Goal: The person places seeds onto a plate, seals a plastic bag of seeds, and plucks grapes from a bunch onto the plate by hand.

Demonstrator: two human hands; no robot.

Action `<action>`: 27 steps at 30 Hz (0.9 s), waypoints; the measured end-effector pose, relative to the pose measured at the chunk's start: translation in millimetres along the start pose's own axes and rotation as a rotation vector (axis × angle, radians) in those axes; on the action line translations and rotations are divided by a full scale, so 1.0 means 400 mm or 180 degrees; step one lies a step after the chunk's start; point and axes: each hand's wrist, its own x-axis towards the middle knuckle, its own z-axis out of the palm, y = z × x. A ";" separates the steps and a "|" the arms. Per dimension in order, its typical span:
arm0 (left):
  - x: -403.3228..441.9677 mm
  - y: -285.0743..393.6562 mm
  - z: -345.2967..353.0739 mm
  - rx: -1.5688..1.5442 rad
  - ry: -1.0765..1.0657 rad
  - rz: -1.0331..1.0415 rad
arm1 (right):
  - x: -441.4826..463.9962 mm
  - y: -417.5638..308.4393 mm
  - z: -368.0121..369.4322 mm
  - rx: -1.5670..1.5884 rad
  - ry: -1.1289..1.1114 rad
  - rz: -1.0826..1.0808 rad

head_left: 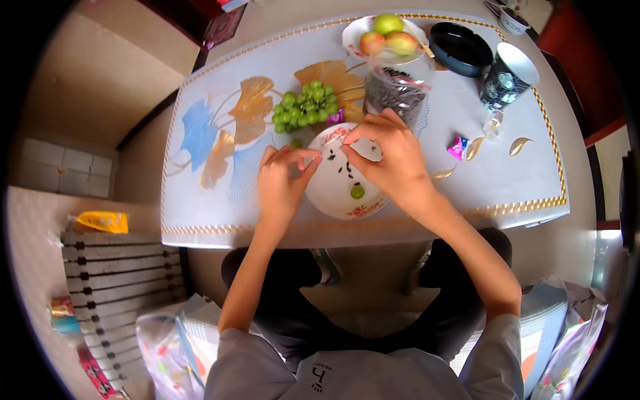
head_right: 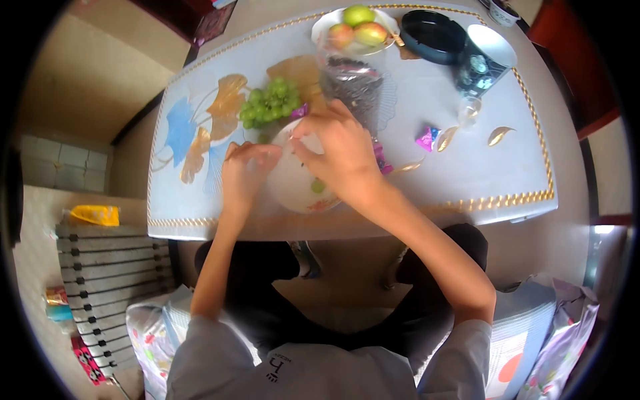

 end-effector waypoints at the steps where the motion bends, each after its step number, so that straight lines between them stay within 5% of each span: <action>1: -0.004 0.000 0.004 0.0082 -0.0105 0.0043 | -0.013 0.027 0.026 -0.0206 -0.0125 -0.0053; 6: -0.002 -0.018 0.029 0.0176 -0.0118 0.0120 | -0.046 0.075 0.062 -0.0568 -0.1019 0.0745; 10: -0.015 -0.025 0.052 0.0259 -0.0069 0.0223 | -0.069 0.097 0.082 -0.0653 -0.1051 0.0263; 27: 0.010 -0.027 0.078 -0.0093 -0.0322 -0.0010 | -0.068 0.108 0.121 -0.1016 -0.1223 0.0247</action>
